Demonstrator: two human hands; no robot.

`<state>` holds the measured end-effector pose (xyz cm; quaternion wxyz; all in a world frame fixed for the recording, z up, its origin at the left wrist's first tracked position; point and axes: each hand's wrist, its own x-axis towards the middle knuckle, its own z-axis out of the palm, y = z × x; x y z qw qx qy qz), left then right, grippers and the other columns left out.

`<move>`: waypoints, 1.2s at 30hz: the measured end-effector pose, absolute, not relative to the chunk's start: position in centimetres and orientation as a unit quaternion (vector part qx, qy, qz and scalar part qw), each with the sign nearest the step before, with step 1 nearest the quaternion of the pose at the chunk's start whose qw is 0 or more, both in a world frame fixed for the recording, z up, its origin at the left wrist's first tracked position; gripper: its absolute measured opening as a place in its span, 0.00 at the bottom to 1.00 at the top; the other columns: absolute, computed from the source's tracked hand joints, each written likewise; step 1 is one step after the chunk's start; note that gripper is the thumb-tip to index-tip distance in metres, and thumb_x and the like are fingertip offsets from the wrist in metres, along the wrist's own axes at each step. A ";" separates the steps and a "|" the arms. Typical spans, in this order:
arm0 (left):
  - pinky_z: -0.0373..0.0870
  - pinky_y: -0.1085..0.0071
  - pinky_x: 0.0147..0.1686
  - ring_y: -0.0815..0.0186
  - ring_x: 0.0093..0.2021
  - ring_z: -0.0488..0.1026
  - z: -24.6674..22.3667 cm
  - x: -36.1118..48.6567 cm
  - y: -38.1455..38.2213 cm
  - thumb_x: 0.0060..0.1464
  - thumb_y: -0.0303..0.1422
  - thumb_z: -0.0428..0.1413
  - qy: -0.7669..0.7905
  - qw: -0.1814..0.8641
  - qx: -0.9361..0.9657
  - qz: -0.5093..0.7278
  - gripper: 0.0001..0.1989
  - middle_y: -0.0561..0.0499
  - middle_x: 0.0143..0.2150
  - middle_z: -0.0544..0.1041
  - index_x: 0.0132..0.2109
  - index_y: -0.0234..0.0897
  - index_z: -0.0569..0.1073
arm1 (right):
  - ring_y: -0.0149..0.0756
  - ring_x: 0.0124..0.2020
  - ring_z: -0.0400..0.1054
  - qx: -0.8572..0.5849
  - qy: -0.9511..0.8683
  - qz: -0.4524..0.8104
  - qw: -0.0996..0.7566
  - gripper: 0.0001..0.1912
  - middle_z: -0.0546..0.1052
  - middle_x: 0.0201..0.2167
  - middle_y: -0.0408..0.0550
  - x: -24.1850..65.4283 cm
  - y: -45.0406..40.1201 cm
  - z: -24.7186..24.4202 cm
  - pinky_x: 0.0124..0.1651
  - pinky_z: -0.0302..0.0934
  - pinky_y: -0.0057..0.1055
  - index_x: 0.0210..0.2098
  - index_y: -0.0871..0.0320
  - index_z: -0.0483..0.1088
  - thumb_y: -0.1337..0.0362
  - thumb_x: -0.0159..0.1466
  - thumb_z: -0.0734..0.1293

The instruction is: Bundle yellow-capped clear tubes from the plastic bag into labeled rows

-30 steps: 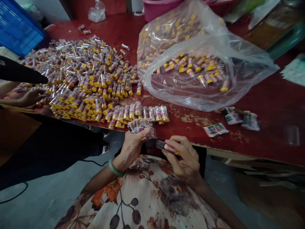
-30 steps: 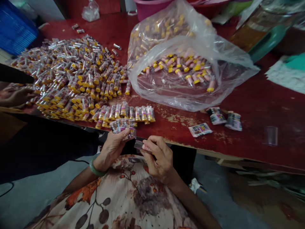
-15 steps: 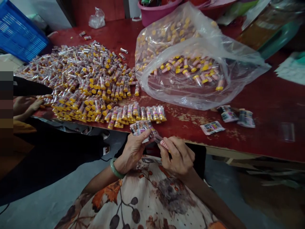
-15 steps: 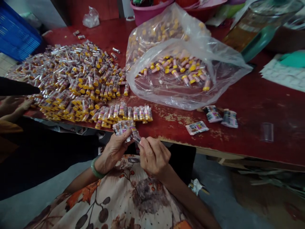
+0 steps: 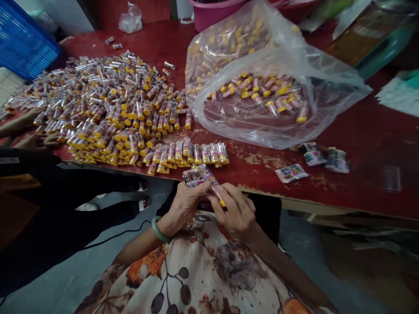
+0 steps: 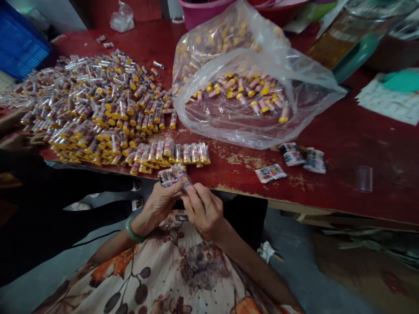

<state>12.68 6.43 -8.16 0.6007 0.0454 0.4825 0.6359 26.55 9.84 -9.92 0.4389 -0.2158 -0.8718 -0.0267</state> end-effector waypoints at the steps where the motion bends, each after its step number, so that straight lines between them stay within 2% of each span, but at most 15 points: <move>1: 0.72 0.74 0.31 0.72 0.26 0.72 -8.0 12.4 6.4 0.36 0.32 0.71 0.482 0.601 0.044 0.636 0.14 0.53 0.28 0.77 0.31 0.31 0.76 | 0.43 0.45 0.72 -0.210 -0.874 0.041 0.436 0.16 0.76 0.41 0.54 26.7 10.0 -9.7 0.43 0.70 0.36 0.48 0.57 0.70 0.70 0.60 0.70; 4: 0.75 0.69 0.36 0.68 0.31 0.75 -7.2 11.7 6.5 0.37 0.32 0.70 0.476 0.616 0.032 0.627 0.15 0.52 0.31 0.79 0.34 0.32 0.78 | 0.43 0.50 0.69 -0.220 -0.833 0.295 0.414 0.21 0.71 0.49 0.57 27.4 10.4 -9.2 0.47 0.69 0.38 0.55 0.59 0.65 0.67 0.63 0.67; 6: 0.75 0.67 0.37 0.67 0.32 0.75 -6.8 11.4 6.5 0.36 0.32 0.71 0.471 0.633 0.026 0.614 0.15 0.52 0.32 0.79 0.34 0.32 0.78 | 0.41 0.48 0.69 -0.235 -0.801 0.358 0.419 0.22 0.69 0.52 0.58 27.8 10.5 -9.2 0.47 0.69 0.38 0.56 0.58 0.65 0.71 0.63 0.65; 9: 0.75 0.68 0.36 0.67 0.31 0.76 -6.7 11.5 6.4 0.35 0.32 0.71 0.462 0.651 0.035 0.601 0.16 0.51 0.31 0.79 0.33 0.32 0.78 | 0.38 0.42 0.71 -0.245 -0.781 0.335 0.467 0.21 0.72 0.49 0.55 27.8 10.4 -9.5 0.44 0.68 0.37 0.53 0.58 0.68 0.75 0.61 0.64; 14: 0.74 0.67 0.41 0.65 0.33 0.76 -7.0 12.3 5.7 0.34 0.31 0.71 0.459 0.665 0.062 0.585 0.17 0.50 0.33 0.80 0.35 0.32 0.78 | 0.39 0.41 0.72 -0.257 -0.751 0.292 0.534 0.19 0.76 0.42 0.52 26.8 10.1 -9.3 0.40 0.70 0.36 0.49 0.57 0.72 0.75 0.59 0.64; 16: 0.74 0.67 0.39 0.65 0.32 0.76 -7.1 12.5 5.4 0.35 0.32 0.71 0.459 0.668 0.074 0.581 0.17 0.50 0.33 0.80 0.35 0.33 0.78 | 0.38 0.39 0.73 -0.260 -0.745 0.276 0.548 0.18 0.77 0.40 0.50 26.4 10.0 -8.8 0.38 0.70 0.34 0.46 0.56 0.74 0.76 0.59 0.65; 19: 0.76 0.65 0.34 0.64 0.30 0.75 -7.2 12.5 5.2 0.35 0.33 0.71 0.453 0.675 0.093 0.575 0.17 0.49 0.32 0.79 0.35 0.33 0.78 | 0.36 0.36 0.74 -0.272 -0.735 0.268 0.561 0.16 0.78 0.38 0.50 26.2 9.7 -8.2 0.35 0.70 0.32 0.42 0.56 0.76 0.77 0.59 0.65; 23: 0.77 0.64 0.33 0.64 0.30 0.76 -7.3 12.6 5.1 0.36 0.33 0.71 0.454 0.673 0.109 0.573 0.17 0.49 0.32 0.79 0.35 0.33 0.78 | 0.34 0.33 0.74 -0.283 -0.721 0.270 0.572 0.14 0.78 0.36 0.49 26.0 9.5 -7.8 0.34 0.70 0.29 0.38 0.56 0.77 0.79 0.58 0.65; 31: 0.77 0.64 0.34 0.64 0.31 0.76 -7.4 12.7 5.2 0.38 0.34 0.70 0.455 0.673 0.118 0.571 0.16 0.48 0.34 0.80 0.36 0.34 0.78 | 0.34 0.33 0.74 -0.285 -0.724 0.242 0.579 0.14 0.79 0.35 0.50 25.8 9.5 -8.2 0.33 0.71 0.29 0.37 0.57 0.76 0.79 0.58 0.67; 36: 0.77 0.64 0.34 0.63 0.30 0.76 -7.5 12.7 5.3 0.35 0.35 0.71 0.459 0.676 0.101 0.567 0.18 0.49 0.33 0.80 0.36 0.34 0.79 | 0.34 0.33 0.75 -0.287 -0.730 0.228 0.577 0.14 0.79 0.36 0.49 25.8 9.5 -8.8 0.34 0.71 0.30 0.38 0.55 0.76 0.79 0.58 0.66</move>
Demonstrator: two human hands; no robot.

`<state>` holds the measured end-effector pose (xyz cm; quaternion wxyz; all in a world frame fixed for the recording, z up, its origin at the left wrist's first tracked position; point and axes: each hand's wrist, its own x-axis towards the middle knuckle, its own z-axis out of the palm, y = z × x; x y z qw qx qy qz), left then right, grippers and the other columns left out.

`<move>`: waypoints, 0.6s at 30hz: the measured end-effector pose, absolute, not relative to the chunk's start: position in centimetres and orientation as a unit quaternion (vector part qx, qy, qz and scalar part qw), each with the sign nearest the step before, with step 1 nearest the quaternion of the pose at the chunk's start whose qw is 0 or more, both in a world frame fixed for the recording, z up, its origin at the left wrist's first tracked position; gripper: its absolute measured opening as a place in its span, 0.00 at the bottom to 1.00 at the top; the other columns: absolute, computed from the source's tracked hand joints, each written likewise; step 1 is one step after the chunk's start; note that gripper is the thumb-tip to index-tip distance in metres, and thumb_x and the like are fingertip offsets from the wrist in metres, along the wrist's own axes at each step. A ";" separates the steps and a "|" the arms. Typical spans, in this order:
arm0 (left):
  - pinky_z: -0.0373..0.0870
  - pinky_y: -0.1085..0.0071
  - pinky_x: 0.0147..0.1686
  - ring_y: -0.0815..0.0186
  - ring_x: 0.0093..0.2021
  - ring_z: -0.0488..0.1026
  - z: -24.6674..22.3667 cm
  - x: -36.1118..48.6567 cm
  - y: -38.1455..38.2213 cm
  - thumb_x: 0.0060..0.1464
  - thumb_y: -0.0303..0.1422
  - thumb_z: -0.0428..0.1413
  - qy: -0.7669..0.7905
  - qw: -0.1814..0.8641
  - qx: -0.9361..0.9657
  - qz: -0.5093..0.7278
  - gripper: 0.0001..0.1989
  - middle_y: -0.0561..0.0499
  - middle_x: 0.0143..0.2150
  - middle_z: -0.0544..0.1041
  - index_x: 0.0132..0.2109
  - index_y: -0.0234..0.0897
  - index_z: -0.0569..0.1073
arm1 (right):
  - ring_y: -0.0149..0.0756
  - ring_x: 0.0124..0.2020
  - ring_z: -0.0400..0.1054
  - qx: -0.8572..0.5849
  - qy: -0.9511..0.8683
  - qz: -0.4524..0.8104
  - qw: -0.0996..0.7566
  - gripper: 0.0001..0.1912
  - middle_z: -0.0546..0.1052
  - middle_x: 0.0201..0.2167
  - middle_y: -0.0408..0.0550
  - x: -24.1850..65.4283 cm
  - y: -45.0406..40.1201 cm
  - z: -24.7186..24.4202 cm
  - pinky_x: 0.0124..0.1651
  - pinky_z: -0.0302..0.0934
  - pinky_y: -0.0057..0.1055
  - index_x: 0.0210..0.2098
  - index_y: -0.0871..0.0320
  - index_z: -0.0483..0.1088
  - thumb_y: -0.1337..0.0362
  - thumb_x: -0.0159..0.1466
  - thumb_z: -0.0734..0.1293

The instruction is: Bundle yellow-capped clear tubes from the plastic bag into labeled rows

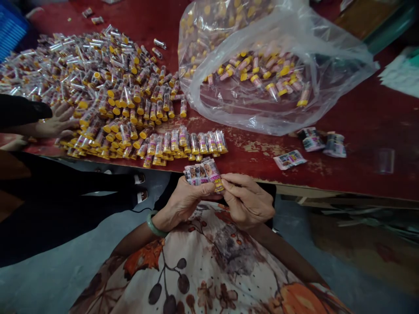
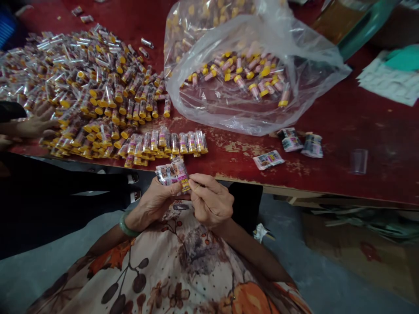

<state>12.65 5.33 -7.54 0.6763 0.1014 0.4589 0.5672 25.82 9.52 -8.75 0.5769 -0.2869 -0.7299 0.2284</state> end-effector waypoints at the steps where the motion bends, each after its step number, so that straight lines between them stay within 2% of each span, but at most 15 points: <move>1: 0.77 0.64 0.34 0.64 0.30 0.76 -7.5 12.7 5.4 0.35 0.35 0.71 0.459 0.677 0.097 0.567 0.18 0.49 0.33 0.80 0.35 0.34 0.79 | 0.34 0.33 0.75 -0.286 -0.729 0.230 0.578 0.15 0.79 0.36 0.49 25.8 9.5 -8.9 0.34 0.71 0.29 0.38 0.55 0.76 0.79 0.58 0.66; 7: 0.77 0.66 0.33 0.64 0.30 0.77 -7.8 12.0 5.8 0.36 0.33 0.70 0.486 0.646 0.092 0.582 0.16 0.50 0.32 0.80 0.35 0.34 0.79 | 0.35 0.37 0.74 -0.273 -0.751 0.253 0.546 0.15 0.77 0.38 0.51 25.4 10.2 -9.4 0.36 0.70 0.30 0.43 0.56 0.75 0.77 0.60 0.66; 13: 0.72 0.72 0.24 0.67 0.21 0.73 -8.0 8.5 7.6 0.39 0.39 0.69 0.589 0.537 0.204 0.569 0.15 0.49 0.22 0.77 0.29 0.32 0.79 | 0.27 0.25 0.66 -0.285 -0.783 0.253 0.492 0.14 0.75 0.42 0.53 25.0 11.4 -9.3 0.30 0.67 0.29 0.46 0.59 0.72 0.72 0.61 0.67; 18: 0.65 0.72 0.19 0.65 0.19 0.71 -7.6 6.4 10.5 0.40 0.44 0.67 0.690 0.438 0.330 0.471 0.17 0.49 0.19 0.75 0.25 0.33 0.77 | 0.35 0.36 0.72 -0.271 -0.791 0.222 0.502 0.08 0.75 0.37 0.53 23.8 13.4 -10.5 0.37 0.70 0.31 0.39 0.60 0.72 0.73 0.61 0.66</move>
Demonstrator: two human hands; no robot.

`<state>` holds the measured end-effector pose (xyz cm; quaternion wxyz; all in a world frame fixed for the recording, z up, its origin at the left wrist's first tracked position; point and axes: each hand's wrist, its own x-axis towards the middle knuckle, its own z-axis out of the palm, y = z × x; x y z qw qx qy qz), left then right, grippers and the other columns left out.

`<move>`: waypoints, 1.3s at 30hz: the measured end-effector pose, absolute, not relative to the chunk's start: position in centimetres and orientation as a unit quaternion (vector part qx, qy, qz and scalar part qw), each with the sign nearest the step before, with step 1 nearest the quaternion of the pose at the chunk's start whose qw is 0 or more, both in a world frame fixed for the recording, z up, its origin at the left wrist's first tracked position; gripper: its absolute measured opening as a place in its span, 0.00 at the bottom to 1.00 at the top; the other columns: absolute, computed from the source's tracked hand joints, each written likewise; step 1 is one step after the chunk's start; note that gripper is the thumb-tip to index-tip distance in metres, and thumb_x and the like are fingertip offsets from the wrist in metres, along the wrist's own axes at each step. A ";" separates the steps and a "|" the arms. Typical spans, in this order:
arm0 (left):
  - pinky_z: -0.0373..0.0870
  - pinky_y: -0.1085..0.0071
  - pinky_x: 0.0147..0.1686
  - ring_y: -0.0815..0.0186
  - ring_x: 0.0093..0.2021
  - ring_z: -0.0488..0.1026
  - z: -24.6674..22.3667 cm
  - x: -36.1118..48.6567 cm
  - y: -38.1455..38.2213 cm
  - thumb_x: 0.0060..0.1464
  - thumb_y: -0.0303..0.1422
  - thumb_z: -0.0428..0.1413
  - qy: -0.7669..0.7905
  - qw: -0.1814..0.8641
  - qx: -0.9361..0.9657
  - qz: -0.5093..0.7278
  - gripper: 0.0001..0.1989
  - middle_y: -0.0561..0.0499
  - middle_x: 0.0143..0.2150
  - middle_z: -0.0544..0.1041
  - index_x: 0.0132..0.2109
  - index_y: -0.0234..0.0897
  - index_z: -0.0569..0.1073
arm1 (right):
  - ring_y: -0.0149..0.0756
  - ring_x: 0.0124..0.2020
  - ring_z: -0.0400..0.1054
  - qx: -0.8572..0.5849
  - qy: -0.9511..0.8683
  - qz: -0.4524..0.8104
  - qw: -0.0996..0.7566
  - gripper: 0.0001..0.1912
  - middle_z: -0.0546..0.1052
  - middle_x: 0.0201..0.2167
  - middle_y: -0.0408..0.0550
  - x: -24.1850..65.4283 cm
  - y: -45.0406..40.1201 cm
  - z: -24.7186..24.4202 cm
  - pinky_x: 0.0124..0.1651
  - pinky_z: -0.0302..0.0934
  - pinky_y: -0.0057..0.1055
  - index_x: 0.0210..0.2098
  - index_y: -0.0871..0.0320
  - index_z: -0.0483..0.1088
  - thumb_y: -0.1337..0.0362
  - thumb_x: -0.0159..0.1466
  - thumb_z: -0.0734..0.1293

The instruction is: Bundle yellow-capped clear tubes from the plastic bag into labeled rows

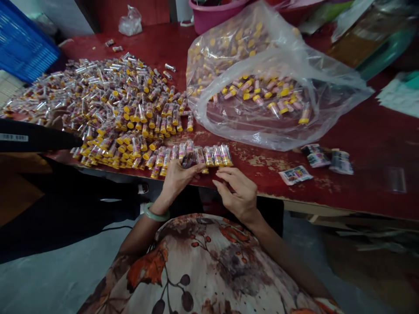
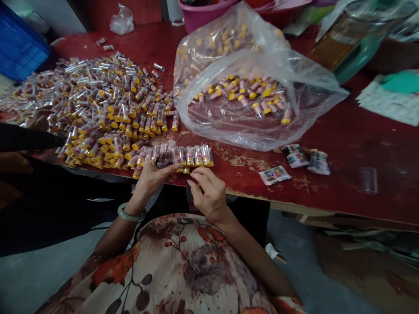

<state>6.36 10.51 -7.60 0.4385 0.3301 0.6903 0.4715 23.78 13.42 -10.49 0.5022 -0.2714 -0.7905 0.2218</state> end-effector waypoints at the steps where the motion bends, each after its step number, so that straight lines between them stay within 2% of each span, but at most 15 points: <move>1: 0.62 0.72 0.18 0.65 0.18 0.71 -7.6 6.3 11.1 0.40 0.44 0.67 0.708 0.415 0.349 0.453 0.16 0.50 0.17 0.74 0.23 0.34 0.76 | 0.35 0.37 0.72 -0.276 -0.793 0.215 0.499 0.07 0.76 0.36 0.53 23.3 14.1 -11.0 0.39 0.70 0.32 0.38 0.60 0.72 0.73 0.62 0.65; 6: 0.60 0.73 0.23 0.67 0.20 0.69 -7.7 6.6 12.3 0.47 0.39 0.64 0.727 0.310 0.379 0.482 0.14 0.52 0.15 0.71 0.20 0.37 0.74 | 0.41 0.43 0.73 -0.284 -0.832 0.182 0.440 0.13 0.76 0.42 0.56 20.5 17.3 -13.4 0.45 0.71 0.36 0.42 0.62 0.73 0.73 0.60 0.62; 10: 0.63 0.74 0.23 0.67 0.21 0.70 -7.6 6.7 11.1 0.47 0.39 0.64 0.705 0.299 0.303 0.567 0.10 0.53 0.19 0.74 0.27 0.38 0.77 | 0.39 0.44 0.73 -0.250 -0.863 0.175 0.402 0.15 0.76 0.43 0.53 19.4 18.0 -13.3 0.46 0.70 0.33 0.44 0.60 0.73 0.75 0.61 0.61; 12: 0.66 0.74 0.21 0.68 0.19 0.70 -7.2 6.5 10.1 0.47 0.42 0.64 0.663 0.354 0.257 0.607 0.12 0.53 0.21 0.75 0.32 0.37 0.77 | 0.38 0.44 0.73 -0.228 -0.870 0.174 0.401 0.14 0.76 0.43 0.53 19.9 19.0 -12.7 0.45 0.70 0.32 0.44 0.60 0.73 0.75 0.61 0.61; 14: 0.68 0.74 0.19 0.68 0.19 0.71 -6.8 6.3 9.3 0.46 0.43 0.64 0.611 0.442 0.207 0.624 0.14 0.51 0.23 0.76 0.32 0.35 0.77 | 0.36 0.43 0.73 -0.228 -0.869 0.168 0.405 0.11 0.77 0.43 0.53 21.1 21.6 -11.9 0.45 0.70 0.31 0.42 0.61 0.74 0.74 0.61 0.63; 17: 0.71 0.75 0.20 0.67 0.21 0.74 -6.5 6.1 8.3 0.44 0.41 0.66 0.556 0.558 0.136 0.601 0.16 0.48 0.25 0.78 0.31 0.31 0.77 | 0.32 0.37 0.74 -0.344 -0.830 0.128 0.421 0.06 0.79 0.34 0.48 24.3 28.3 -10.9 0.41 0.66 0.27 0.31 0.62 0.76 0.70 0.59 0.66; 20: 0.76 0.71 0.26 0.64 0.25 0.77 -6.9 6.7 7.5 0.46 0.41 0.65 0.520 0.631 0.090 0.569 0.16 0.44 0.28 0.79 0.32 0.29 0.78 | 0.34 0.32 0.74 -0.453 -0.774 0.100 0.431 0.17 0.78 0.26 0.55 27.6 35.7 -10.5 0.31 0.58 0.28 0.20 0.72 0.73 0.65 0.58 0.63; 23: 0.76 0.70 0.31 0.63 0.28 0.78 -7.7 7.6 7.0 0.48 0.41 0.64 0.493 0.675 0.093 0.541 0.16 0.42 0.32 0.81 0.37 0.30 0.78 | 0.33 0.27 0.73 -0.510 -0.739 0.120 0.423 0.21 0.75 0.23 0.63 29.3 40.4 -10.9 0.25 0.49 0.33 0.12 0.75 0.65 0.64 0.55 0.63; 25: 0.76 0.70 0.32 0.63 0.29 0.78 -8.0 8.1 6.9 0.46 0.41 0.65 0.490 0.682 0.095 0.535 0.17 0.42 0.34 0.81 0.38 0.31 0.78 | 0.32 0.25 0.72 -0.528 -0.722 0.157 0.419 0.21 0.74 0.21 0.63 29.4 41.7 -11.2 0.24 0.46 0.34 0.08 0.74 0.61 0.66 0.52 0.66; 27: 0.75 0.70 0.32 0.63 0.29 0.78 -8.0 8.3 6.9 0.45 0.40 0.67 0.494 0.672 0.087 0.545 0.16 0.43 0.33 0.81 0.37 0.32 0.78 | 0.30 0.25 0.71 -0.531 -0.705 0.207 0.422 0.22 0.74 0.19 0.58 29.2 42.0 -10.9 0.24 0.45 0.34 0.07 0.71 0.60 0.67 0.50 0.68; 31: 0.74 0.69 0.33 0.64 0.29 0.77 -7.3 8.2 7.3 0.45 0.37 0.66 0.485 0.652 0.080 0.577 0.13 0.47 0.32 0.80 0.37 0.32 0.79 | 0.32 0.25 0.69 -0.483 -0.665 0.337 0.459 0.22 0.71 0.16 0.44 28.8 38.7 -8.9 0.24 0.47 0.32 0.11 0.69 0.66 0.60 0.54 0.68; 34: 0.72 0.71 0.35 0.67 0.32 0.76 -6.9 8.5 7.8 0.45 0.35 0.67 0.482 0.618 0.066 0.617 0.12 0.47 0.35 0.80 0.37 0.32 0.80 | 0.32 0.26 0.68 -0.395 -0.605 0.463 0.513 0.14 0.70 0.19 0.42 28.1 31.9 -7.4 0.27 0.59 0.32 0.18 0.62 0.69 0.59 0.54 0.68; 35: 0.71 0.72 0.36 0.68 0.33 0.75 -6.9 8.7 7.9 0.44 0.34 0.67 0.480 0.605 0.062 0.632 0.12 0.48 0.35 0.80 0.37 0.32 0.80 | 0.34 0.28 0.68 -0.337 -0.534 0.568 0.528 0.09 0.70 0.22 0.44 27.7 29.1 -7.0 0.30 0.63 0.34 0.20 0.60 0.70 0.61 0.52 0.68; 37: 0.70 0.73 0.37 0.69 0.33 0.74 -7.0 9.2 8.2 0.42 0.33 0.68 0.471 0.591 0.062 0.653 0.14 0.48 0.36 0.80 0.38 0.32 0.80 | 0.35 0.29 0.67 -0.287 -0.440 0.692 0.496 0.03 0.69 0.24 0.46 26.7 23.5 -6.8 0.31 0.68 0.37 0.21 0.58 0.70 0.66 0.49 0.68; 39: 0.69 0.72 0.38 0.69 0.33 0.74 -7.3 9.8 8.3 0.41 0.33 0.69 0.468 0.577 0.069 0.666 0.14 0.48 0.35 0.80 0.37 0.32 0.80 | 0.36 0.29 0.67 -0.275 -0.413 0.740 0.453 0.03 0.70 0.27 0.47 25.5 18.9 -7.2 0.24 0.65 0.32 0.24 0.58 0.71 0.67 0.48 0.69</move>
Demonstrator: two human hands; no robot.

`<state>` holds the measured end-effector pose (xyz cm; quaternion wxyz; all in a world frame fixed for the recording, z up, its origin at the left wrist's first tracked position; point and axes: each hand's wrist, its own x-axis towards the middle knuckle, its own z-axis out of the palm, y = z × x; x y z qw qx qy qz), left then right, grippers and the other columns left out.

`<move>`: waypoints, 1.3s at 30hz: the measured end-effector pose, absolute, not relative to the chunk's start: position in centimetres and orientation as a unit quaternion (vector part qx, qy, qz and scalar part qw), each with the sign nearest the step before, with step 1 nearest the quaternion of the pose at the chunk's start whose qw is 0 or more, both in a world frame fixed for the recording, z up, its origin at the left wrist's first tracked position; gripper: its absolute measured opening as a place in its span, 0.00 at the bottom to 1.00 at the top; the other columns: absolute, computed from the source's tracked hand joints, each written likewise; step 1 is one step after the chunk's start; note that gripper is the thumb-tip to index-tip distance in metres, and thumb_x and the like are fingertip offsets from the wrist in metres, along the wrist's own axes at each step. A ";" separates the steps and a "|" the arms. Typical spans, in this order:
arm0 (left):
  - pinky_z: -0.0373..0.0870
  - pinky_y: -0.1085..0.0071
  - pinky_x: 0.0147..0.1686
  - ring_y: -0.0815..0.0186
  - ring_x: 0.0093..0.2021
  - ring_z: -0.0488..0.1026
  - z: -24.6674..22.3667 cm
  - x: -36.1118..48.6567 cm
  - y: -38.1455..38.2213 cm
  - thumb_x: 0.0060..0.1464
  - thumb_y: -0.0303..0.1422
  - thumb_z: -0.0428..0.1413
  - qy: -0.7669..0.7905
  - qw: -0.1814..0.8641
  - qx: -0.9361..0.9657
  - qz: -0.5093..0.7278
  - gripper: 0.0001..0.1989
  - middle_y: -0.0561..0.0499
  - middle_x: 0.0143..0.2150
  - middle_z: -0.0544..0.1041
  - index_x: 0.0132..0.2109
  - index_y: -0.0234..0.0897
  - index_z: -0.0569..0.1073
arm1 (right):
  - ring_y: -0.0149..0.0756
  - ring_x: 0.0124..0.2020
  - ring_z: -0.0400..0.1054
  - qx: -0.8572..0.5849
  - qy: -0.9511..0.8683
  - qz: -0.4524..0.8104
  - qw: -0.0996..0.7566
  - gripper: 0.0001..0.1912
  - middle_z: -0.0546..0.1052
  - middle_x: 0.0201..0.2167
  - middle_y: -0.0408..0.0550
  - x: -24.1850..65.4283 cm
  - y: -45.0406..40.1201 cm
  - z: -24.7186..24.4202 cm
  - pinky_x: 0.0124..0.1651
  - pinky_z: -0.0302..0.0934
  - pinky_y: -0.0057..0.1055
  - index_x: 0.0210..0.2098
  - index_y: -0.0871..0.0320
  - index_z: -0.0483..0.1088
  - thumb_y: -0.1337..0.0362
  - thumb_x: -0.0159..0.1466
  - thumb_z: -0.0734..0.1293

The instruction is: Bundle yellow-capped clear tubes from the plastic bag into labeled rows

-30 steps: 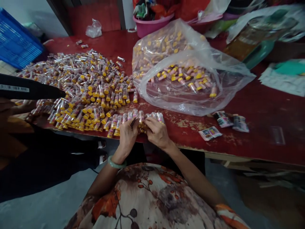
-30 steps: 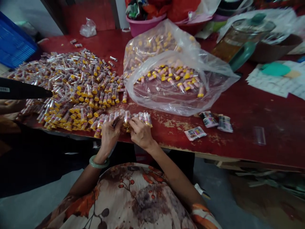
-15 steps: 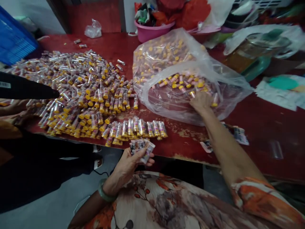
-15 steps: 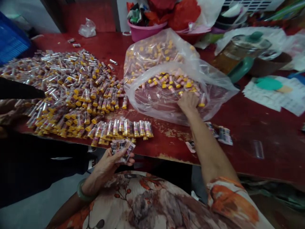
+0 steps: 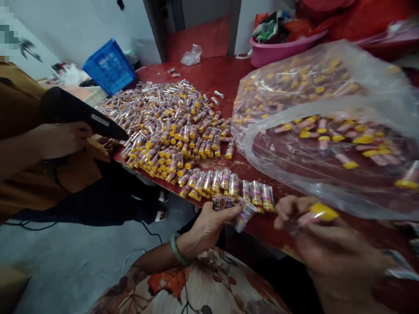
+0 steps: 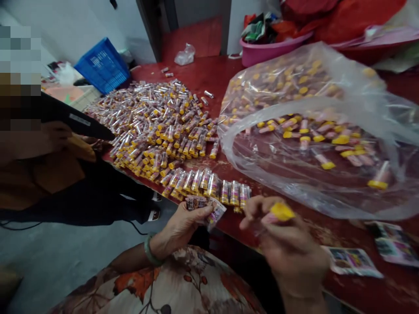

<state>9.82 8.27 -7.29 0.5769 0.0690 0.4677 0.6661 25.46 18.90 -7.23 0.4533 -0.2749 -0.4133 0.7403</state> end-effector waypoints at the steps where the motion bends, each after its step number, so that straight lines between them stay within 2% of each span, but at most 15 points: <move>1: 0.69 0.72 0.38 0.69 0.33 0.74 -7.4 10.1 8.3 0.40 0.33 0.69 0.468 0.567 0.073 0.674 0.15 0.49 0.34 0.80 0.37 0.31 0.80 | 0.35 0.28 0.66 -0.281 -0.417 0.753 0.425 0.05 0.71 0.29 0.47 24.8 17.2 -7.6 0.21 0.63 0.28 0.27 0.57 0.72 0.67 0.48 0.70; 2: 0.69 0.72 0.38 0.69 0.32 0.73 -7.6 10.3 8.3 0.40 0.34 0.69 0.468 0.557 0.077 0.682 0.15 0.49 0.34 0.79 0.36 0.31 0.80 | 0.33 0.27 0.65 -0.291 -0.426 0.755 0.404 0.08 0.71 0.30 0.47 24.2 15.9 -8.1 0.20 0.61 0.25 0.30 0.57 0.73 0.66 0.48 0.72; 4: 0.69 0.72 0.37 0.69 0.31 0.73 -7.8 10.7 8.2 0.39 0.33 0.70 0.467 0.537 0.082 0.698 0.15 0.50 0.32 0.79 0.35 0.31 0.80 | 0.31 0.26 0.66 -0.322 -0.451 0.741 0.381 0.14 0.73 0.29 0.46 23.1 14.4 -8.9 0.23 0.62 0.24 0.34 0.57 0.72 0.63 0.49 0.75; 6: 0.69 0.73 0.35 0.71 0.29 0.72 -7.8 11.0 8.0 0.38 0.32 0.70 0.465 0.524 0.088 0.708 0.14 0.51 0.30 0.79 0.34 0.31 0.80 | 0.31 0.28 0.69 -0.358 -0.476 0.703 0.388 0.18 0.73 0.28 0.44 22.4 13.9 -9.5 0.30 0.66 0.25 0.35 0.58 0.70 0.62 0.48 0.77; 8: 0.69 0.73 0.36 0.70 0.29 0.73 -7.5 11.1 7.8 0.39 0.31 0.70 0.463 0.530 0.093 0.704 0.13 0.51 0.30 0.79 0.34 0.31 0.80 | 0.32 0.29 0.70 -0.386 -0.501 0.662 0.402 0.20 0.74 0.29 0.44 22.0 13.9 -9.7 0.32 0.67 0.26 0.36 0.58 0.69 0.61 0.48 0.77; 11: 0.71 0.72 0.37 0.68 0.32 0.75 -6.9 10.9 7.4 0.45 0.33 0.67 0.466 0.547 0.091 0.689 0.11 0.49 0.33 0.80 0.36 0.31 0.80 | 0.31 0.27 0.69 -0.392 -0.526 0.633 0.411 0.19 0.73 0.29 0.43 21.9 14.0 -9.6 0.29 0.66 0.26 0.36 0.58 0.68 0.60 0.50 0.76; 13: 0.71 0.72 0.37 0.68 0.31 0.76 -6.7 10.6 7.3 0.45 0.32 0.67 0.478 0.547 0.080 0.683 0.10 0.49 0.33 0.81 0.36 0.32 0.80 | 0.31 0.28 0.69 -0.374 -0.539 0.632 0.414 0.17 0.73 0.29 0.43 22.0 14.1 -9.6 0.31 0.66 0.27 0.37 0.57 0.69 0.60 0.52 0.75; 17: 0.73 0.71 0.38 0.66 0.33 0.77 -6.7 10.2 7.5 0.41 0.31 0.68 0.515 0.525 0.054 0.676 0.13 0.48 0.36 0.82 0.36 0.32 0.80 | 0.33 0.39 0.69 -0.321 -0.578 0.612 0.434 0.11 0.72 0.37 0.43 23.2 14.3 -10.1 0.44 0.65 0.30 0.39 0.54 0.71 0.62 0.57 0.73; 19: 0.74 0.69 0.38 0.64 0.35 0.78 -6.7 10.3 7.7 0.40 0.32 0.69 0.519 0.515 0.053 0.680 0.15 0.47 0.38 0.82 0.38 0.32 0.80 | 0.35 0.44 0.67 -0.313 -0.597 0.587 0.449 0.09 0.71 0.41 0.44 24.1 14.3 -10.3 0.47 0.64 0.31 0.38 0.53 0.73 0.62 0.57 0.72; 22: 0.74 0.68 0.38 0.63 0.36 0.78 -6.6 10.6 7.8 0.40 0.31 0.69 0.513 0.504 0.055 0.693 0.17 0.47 0.39 0.82 0.40 0.33 0.80 | 0.34 0.40 0.67 -0.323 -0.591 0.596 0.437 0.16 0.71 0.41 0.45 25.7 13.8 -10.0 0.41 0.64 0.30 0.47 0.50 0.72 0.63 0.58 0.71; 25: 0.75 0.71 0.34 0.65 0.33 0.78 -6.6 10.8 7.9 0.38 0.30 0.70 0.518 0.505 0.040 0.689 0.17 0.48 0.36 0.82 0.38 0.32 0.79 | 0.32 0.33 0.66 -0.328 -0.564 0.626 0.427 0.24 0.72 0.39 0.44 27.1 12.8 -9.0 0.33 0.62 0.28 0.56 0.49 0.65 0.62 0.60 0.69; 28: 0.73 0.74 0.28 0.67 0.29 0.77 -6.7 11.0 8.0 0.35 0.30 0.71 0.514 0.512 0.009 0.688 0.18 0.50 0.33 0.81 0.37 0.33 0.79 | 0.32 0.32 0.66 -0.325 -0.580 0.608 0.435 0.19 0.71 0.39 0.45 27.8 11.7 -7.9 0.33 0.61 0.29 0.52 0.52 0.67 0.63 0.61 0.68; 32: 0.71 0.75 0.26 0.70 0.25 0.74 -6.6 11.6 8.0 0.34 0.31 0.71 0.498 0.531 -0.024 0.685 0.17 0.54 0.28 0.79 0.33 0.33 0.77 | 0.34 0.37 0.67 -0.266 -0.626 0.572 0.458 0.11 0.70 0.38 0.46 27.5 10.7 -7.7 0.38 0.62 0.31 0.41 0.55 0.65 0.69 0.60 0.68; 35: 0.70 0.76 0.25 0.73 0.22 0.71 -6.4 12.2 7.9 0.33 0.32 0.72 0.493 0.536 -0.034 0.685 0.16 0.56 0.25 0.76 0.29 0.32 0.76 | 0.33 0.36 0.67 -0.244 -0.659 0.522 0.483 0.13 0.70 0.37 0.45 26.8 10.3 -8.7 0.37 0.62 0.31 0.40 0.55 0.63 0.71 0.58 0.69; 39: 0.72 0.76 0.28 0.73 0.25 0.72 -6.1 12.6 7.8 0.33 0.31 0.72 0.480 0.544 -0.041 0.687 0.16 0.54 0.27 0.77 0.30 0.32 0.76 | 0.35 0.39 0.69 -0.261 -0.697 0.404 0.532 0.18 0.72 0.40 0.47 26.6 10.0 -9.8 0.39 0.64 0.32 0.42 0.55 0.63 0.73 0.56 0.70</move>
